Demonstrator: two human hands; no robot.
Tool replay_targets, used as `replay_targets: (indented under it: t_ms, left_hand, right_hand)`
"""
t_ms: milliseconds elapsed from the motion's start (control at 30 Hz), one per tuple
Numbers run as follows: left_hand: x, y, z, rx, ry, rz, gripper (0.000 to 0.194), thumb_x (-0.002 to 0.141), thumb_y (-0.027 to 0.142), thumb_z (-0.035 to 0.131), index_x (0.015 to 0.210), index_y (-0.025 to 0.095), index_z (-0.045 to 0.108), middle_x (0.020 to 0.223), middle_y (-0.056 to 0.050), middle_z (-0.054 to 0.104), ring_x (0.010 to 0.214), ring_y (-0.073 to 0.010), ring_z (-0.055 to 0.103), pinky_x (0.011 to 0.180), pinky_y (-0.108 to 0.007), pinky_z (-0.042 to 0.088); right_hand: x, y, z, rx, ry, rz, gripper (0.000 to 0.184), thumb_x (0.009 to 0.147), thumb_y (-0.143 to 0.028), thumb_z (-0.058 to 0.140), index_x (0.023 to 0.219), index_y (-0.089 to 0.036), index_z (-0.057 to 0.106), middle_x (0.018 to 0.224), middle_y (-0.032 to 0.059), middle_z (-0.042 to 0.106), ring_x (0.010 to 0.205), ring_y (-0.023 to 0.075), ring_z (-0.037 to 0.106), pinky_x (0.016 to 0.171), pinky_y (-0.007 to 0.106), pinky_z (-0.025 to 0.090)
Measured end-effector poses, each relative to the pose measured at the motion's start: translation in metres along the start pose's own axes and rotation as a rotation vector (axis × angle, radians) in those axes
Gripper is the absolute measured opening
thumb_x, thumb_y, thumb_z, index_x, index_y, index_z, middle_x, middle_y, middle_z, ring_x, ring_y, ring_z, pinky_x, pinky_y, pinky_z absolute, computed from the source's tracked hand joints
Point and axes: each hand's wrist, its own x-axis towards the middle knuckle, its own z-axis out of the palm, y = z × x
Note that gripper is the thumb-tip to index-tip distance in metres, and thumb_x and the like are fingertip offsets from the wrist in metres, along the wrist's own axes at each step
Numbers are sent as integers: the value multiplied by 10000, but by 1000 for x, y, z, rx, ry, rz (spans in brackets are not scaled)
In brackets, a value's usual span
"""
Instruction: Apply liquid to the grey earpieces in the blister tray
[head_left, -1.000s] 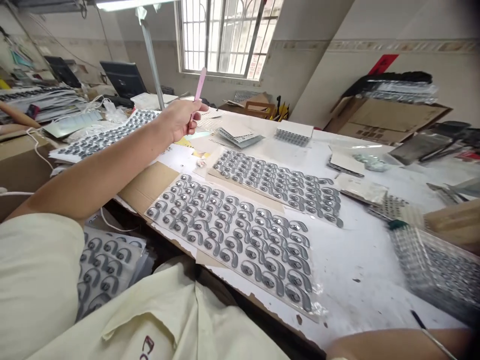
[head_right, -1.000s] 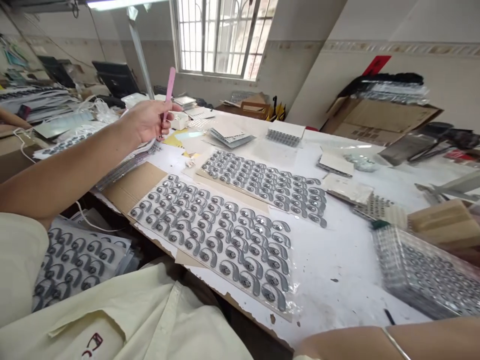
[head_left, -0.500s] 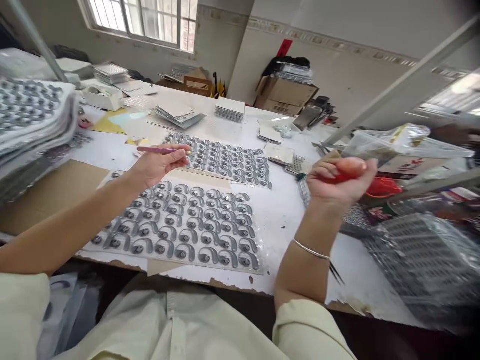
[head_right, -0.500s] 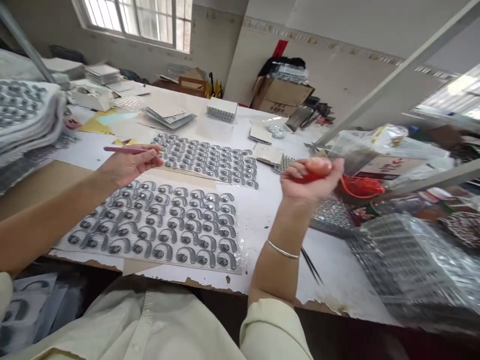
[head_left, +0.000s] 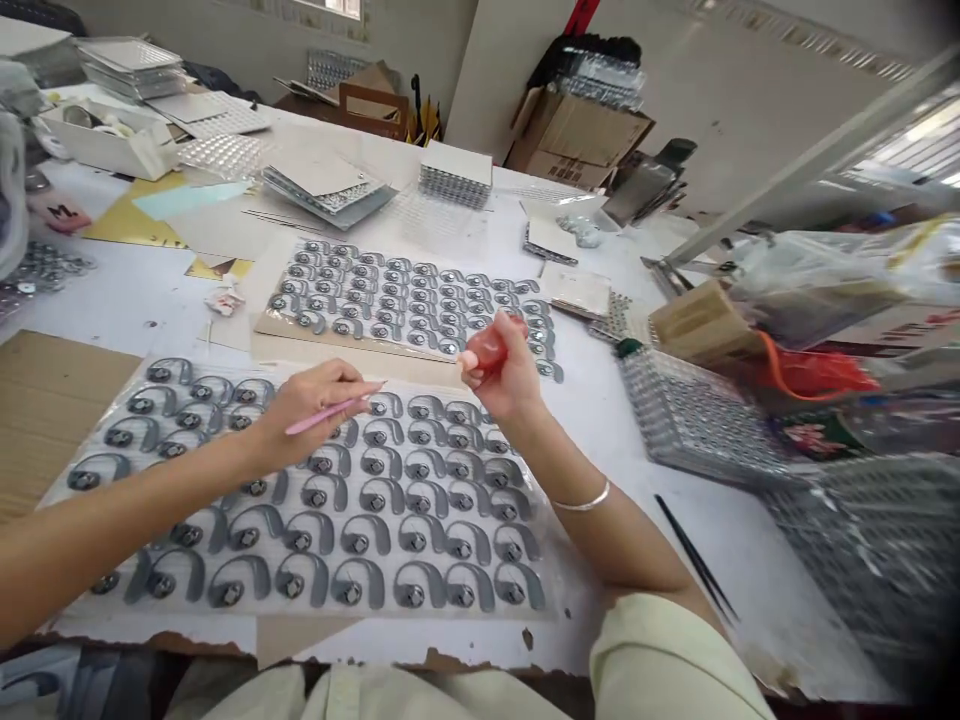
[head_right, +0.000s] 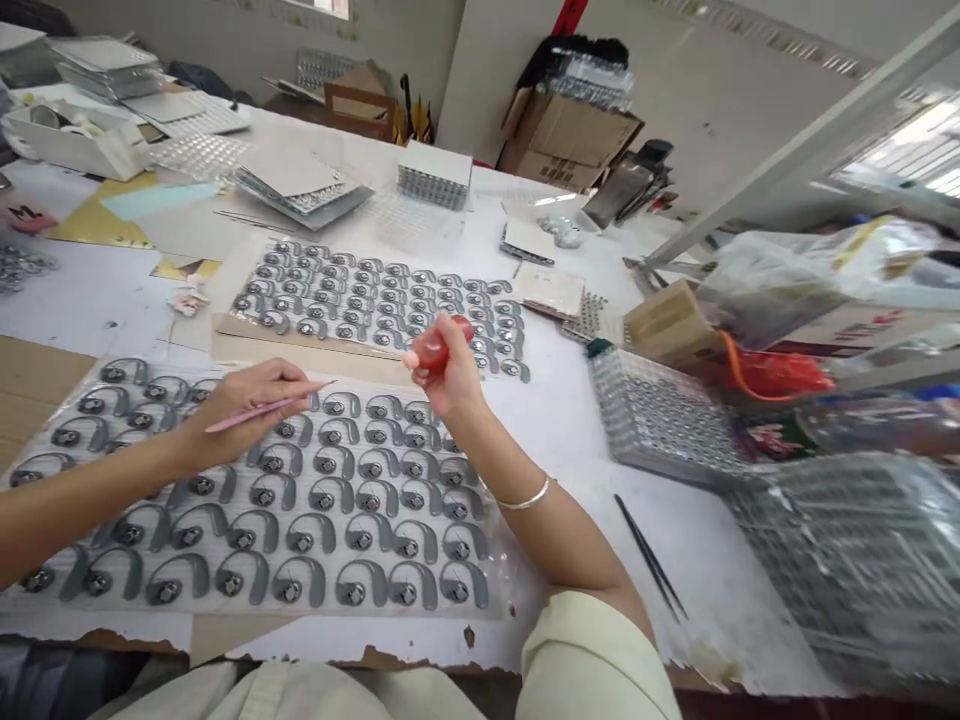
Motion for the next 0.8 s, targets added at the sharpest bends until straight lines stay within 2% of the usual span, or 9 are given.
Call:
replay_targets:
  t_ms: [100, 200, 267, 333, 467, 633, 800]
  left_hand:
    - [-9, -21, 6, 35, -24, 201, 353, 920, 151, 494, 1250, 245, 576, 995, -72, 655, 832, -127, 654, 721, -218, 556]
    - [-17, -34, 11, 150, 11, 385, 394, 902, 103, 514, 1284, 198, 522, 1062, -106, 671, 946, -150, 659, 809, -263, 571]
    - [-18, -35, 14, 269, 31, 452, 358, 882, 91, 546, 1236, 142, 541, 1040, -136, 688, 955, -180, 664, 846, -323, 565]
    - [-16, -31, 16, 379, 26, 491, 303, 874, 80, 549, 1175, 117, 562, 999, -144, 705, 893, -190, 679, 832, -361, 558]
    - [-10, -21, 20, 516, -4, 550, 227, 884, 65, 504, 1099, 93, 572, 970, -157, 712, 806, -189, 683, 695, -335, 542]
    - [-9, -20, 25, 557, -24, 566, 163, 872, 30, 504, 1013, 48, 583, 926, -173, 709, 725, -184, 665, 594, -316, 507]
    - [-12, -23, 29, 525, -17, 535, 134, 869, 32, 529, 990, 50, 584, 929, -173, 706, 685, -172, 657, 573, -311, 497]
  right_hand:
    - [4, 22, 7, -38, -30, 21, 495, 630, -573, 714, 619, -203, 385, 468, -73, 459, 386, 66, 488, 318, 164, 245]
    - [5, 36, 9, -135, -82, -78, 437, 690, -544, 687, 628, -204, 420, 449, -61, 485, 392, 95, 525, 323, 182, 278]
    - [5, 43, 10, -235, -111, -172, 388, 726, -518, 670, 645, -203, 458, 453, -51, 520, 408, 113, 556, 336, 196, 314]
    - [3, 46, 11, -334, -120, -252, 335, 749, -487, 665, 680, -199, 508, 470, -41, 558, 432, 127, 585, 373, 213, 375]
    - [-3, 49, 15, -417, -118, -410, 268, 741, -432, 694, 726, -201, 560, 531, -34, 587, 473, 144, 618, 463, 260, 473]
    - [-7, 55, 13, -492, -166, -539, 197, 752, -369, 690, 738, -214, 571, 594, -21, 602, 493, 143, 618, 499, 285, 485]
    - [-6, 63, 5, -632, -172, -653, 199, 738, -396, 692, 791, -231, 594, 621, -8, 621, 548, 142, 584, 546, 302, 481]
